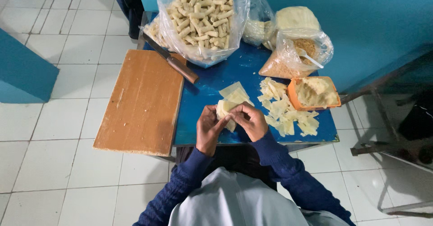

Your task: The person folds triangular dough wrappers on a blue table, pressing the edges together to enclose a filling, and occasionally scoops a brown powdery ingredient from a plastic bag with a spoon. Folded dough pieces are set on the table in a growing pile, with a bag of puffed snack pieces and a knife on a wooden board nearby.

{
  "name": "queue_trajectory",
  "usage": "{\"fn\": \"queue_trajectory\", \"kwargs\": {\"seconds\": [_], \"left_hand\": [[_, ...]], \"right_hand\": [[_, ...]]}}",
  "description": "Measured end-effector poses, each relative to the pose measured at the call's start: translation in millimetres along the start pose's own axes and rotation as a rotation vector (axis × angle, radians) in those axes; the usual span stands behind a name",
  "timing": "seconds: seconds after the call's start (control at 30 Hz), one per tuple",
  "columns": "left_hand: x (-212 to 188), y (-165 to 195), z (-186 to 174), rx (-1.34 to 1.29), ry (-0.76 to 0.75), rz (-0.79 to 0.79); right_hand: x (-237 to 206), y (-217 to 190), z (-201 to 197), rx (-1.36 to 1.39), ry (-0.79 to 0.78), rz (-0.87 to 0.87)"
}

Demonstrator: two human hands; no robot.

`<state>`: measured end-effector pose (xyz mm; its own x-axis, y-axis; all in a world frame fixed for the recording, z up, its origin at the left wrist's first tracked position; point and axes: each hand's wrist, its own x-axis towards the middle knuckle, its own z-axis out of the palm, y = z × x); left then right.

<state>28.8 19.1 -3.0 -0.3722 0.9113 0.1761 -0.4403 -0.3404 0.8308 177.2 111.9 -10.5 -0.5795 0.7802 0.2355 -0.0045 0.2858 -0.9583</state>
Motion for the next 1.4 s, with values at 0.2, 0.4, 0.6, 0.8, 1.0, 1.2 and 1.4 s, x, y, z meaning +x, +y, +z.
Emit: {"fn": "queue_trajectory", "kwargs": {"seconds": [0.2,0.4,0.6,0.8,1.0,1.2,1.4], "left_hand": [[1.7,-6.2,-4.1,0.002,0.048,-0.019],[4.6,-8.0,-13.2,-0.046,0.102,-0.037],[3.0,-7.3,-25.1,-0.234,0.123,-0.159],[-1.1,1.1,-35.0,-0.247,0.174,-0.095],[0.9,15.6,-39.4,-0.273,0.194,-0.001],[-3.4,19.9,-40.2,-0.475,0.183,0.046],[0.0,13.1,-39.4,-0.438,0.173,0.018]], "right_hand": [[-3.0,0.2,1.2,0.042,0.051,0.149],[-6.2,19.1,-3.4,0.768,0.108,0.327],[-11.8,64.4,-19.3,1.156,0.234,0.410],[-6.5,57.3,-49.8,0.932,0.361,0.282],[-9.4,0.9,-25.3,-0.623,0.347,-0.308],[-24.5,-23.4,7.2,-0.901,0.218,-0.450],[-32.3,-30.9,14.9,-0.921,0.179,-0.472]]}}
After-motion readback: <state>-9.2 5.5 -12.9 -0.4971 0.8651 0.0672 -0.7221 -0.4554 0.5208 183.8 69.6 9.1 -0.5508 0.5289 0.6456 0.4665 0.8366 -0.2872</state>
